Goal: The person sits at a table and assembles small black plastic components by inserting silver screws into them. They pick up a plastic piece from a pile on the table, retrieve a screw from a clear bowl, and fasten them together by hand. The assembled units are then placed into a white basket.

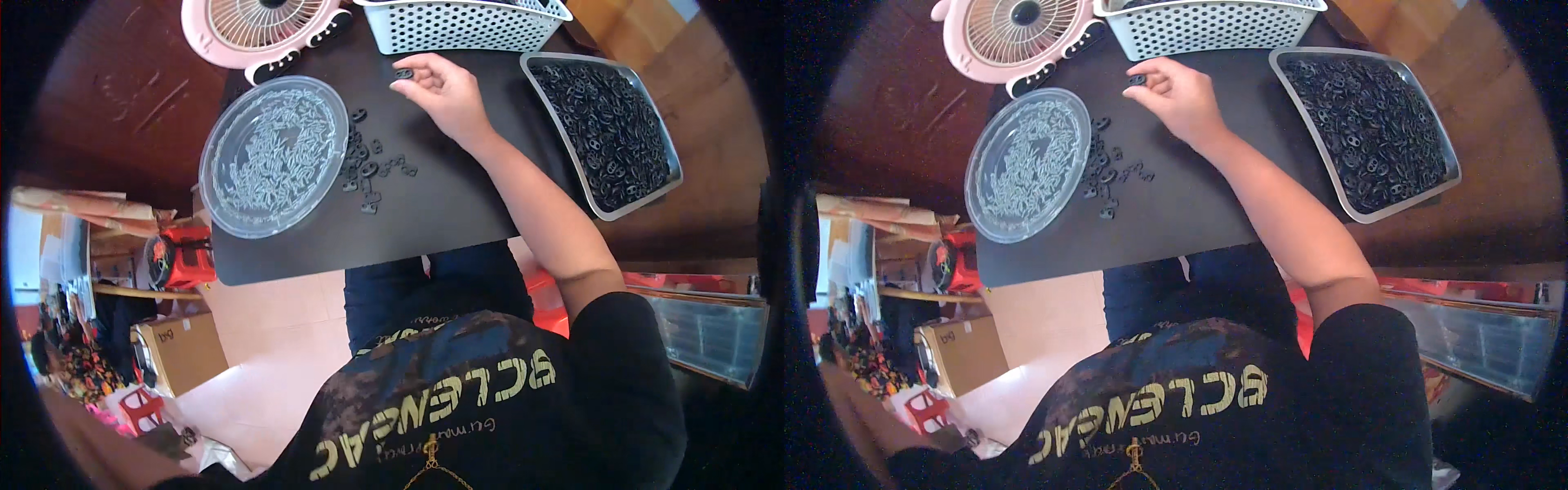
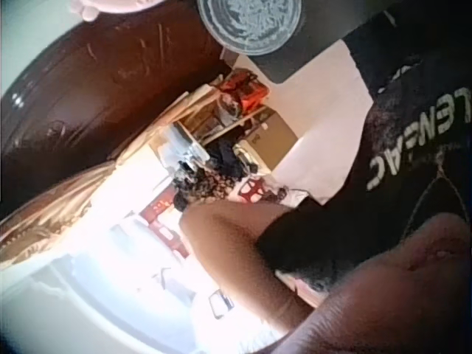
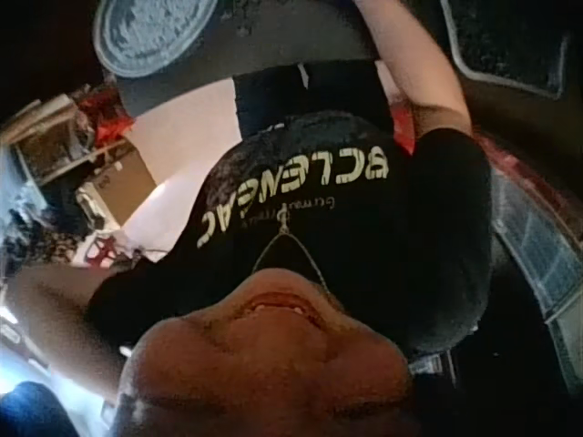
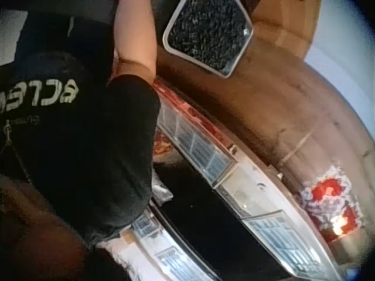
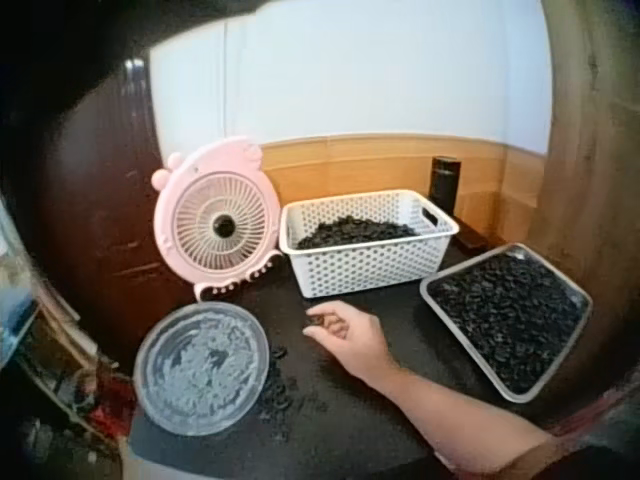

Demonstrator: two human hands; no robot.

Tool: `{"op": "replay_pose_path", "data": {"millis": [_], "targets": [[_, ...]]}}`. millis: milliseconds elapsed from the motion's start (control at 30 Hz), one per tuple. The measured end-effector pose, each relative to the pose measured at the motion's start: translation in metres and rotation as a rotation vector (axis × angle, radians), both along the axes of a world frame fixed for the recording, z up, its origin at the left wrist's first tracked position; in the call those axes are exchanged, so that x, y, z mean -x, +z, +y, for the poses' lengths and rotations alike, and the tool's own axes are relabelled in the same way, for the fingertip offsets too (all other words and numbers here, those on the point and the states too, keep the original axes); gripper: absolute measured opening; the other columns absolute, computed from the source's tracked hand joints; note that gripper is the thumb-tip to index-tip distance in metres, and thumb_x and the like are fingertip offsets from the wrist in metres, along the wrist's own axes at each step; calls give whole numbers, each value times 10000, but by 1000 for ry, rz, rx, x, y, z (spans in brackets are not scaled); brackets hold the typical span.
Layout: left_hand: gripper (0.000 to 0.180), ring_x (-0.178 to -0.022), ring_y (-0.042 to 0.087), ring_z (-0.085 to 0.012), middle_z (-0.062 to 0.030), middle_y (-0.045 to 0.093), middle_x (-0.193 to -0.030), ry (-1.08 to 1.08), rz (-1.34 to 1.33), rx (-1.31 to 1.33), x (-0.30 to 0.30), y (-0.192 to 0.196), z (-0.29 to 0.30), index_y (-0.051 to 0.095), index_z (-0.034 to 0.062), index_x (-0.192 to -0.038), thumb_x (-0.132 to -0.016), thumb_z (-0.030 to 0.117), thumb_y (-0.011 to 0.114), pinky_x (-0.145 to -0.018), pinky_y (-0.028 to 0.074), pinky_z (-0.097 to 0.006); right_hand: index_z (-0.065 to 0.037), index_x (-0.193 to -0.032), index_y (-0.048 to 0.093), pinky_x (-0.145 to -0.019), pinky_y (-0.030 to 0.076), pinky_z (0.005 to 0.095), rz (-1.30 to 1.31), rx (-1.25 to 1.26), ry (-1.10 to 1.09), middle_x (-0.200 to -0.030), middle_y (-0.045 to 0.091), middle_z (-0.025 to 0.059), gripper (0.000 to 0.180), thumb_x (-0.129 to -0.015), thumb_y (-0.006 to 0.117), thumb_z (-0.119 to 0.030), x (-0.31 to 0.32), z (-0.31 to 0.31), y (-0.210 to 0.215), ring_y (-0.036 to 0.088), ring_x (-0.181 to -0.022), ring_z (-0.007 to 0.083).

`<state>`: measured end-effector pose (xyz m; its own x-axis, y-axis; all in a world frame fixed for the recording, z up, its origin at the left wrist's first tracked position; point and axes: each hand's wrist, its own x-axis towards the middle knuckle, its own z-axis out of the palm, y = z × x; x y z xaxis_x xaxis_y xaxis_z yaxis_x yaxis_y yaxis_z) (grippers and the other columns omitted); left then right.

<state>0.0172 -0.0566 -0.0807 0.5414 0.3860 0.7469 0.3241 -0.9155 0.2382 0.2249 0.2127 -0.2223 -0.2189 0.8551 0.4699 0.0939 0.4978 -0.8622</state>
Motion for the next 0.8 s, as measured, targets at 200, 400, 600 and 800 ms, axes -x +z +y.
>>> {"op": "replay_pose_path", "data": {"millis": [200, 400, 600, 800], "targets": [[138, -771, 574, -150, -81, 577, -893, 80, -13, 365, -18, -65, -12, 545, 26, -901, -777, 69, 588, -704, 459, -250, -52, -937, 631, -578, 433, 182, -17, -47, -31, -695, 558, -15, 241, -719, 696, -132, -10, -11, 30, 523, -624, 35], [148, -779, 573, -155, -85, 578, -899, 134, -91, 478, -20, -88, -21, 545, 25, -911, -780, 83, 583, -710, 459, -254, -28, -977, 621, -594, 411, 169, 106, -184, -8, -757, 598, -4, 235, -755, 656, -96, -26, -13, 81, 520, -679, 30], [160, -787, 572, -160, -89, 579, -905, 119, -145, 549, -19, -98, -15, 544, 24, -922, -784, 96, 579, -715, 458, -258, -27, -970, 621, -548, 357, 157, 24, -142, -62, -673, 477, -62, 233, -751, 663, -91, -45, -24, 86, 437, -608, 16], [172, -795, 571, -164, -93, 580, -911, 136, -176, 581, -18, -104, -17, 544, 23, -932, -787, 110, 575, -721, 458, -263, -36, -982, 619, -557, 365, 152, 32, -116, -86, -695, 471, -66, 248, -748, 668, -102, -45, -28, 87, 425, -601, 14]]}}
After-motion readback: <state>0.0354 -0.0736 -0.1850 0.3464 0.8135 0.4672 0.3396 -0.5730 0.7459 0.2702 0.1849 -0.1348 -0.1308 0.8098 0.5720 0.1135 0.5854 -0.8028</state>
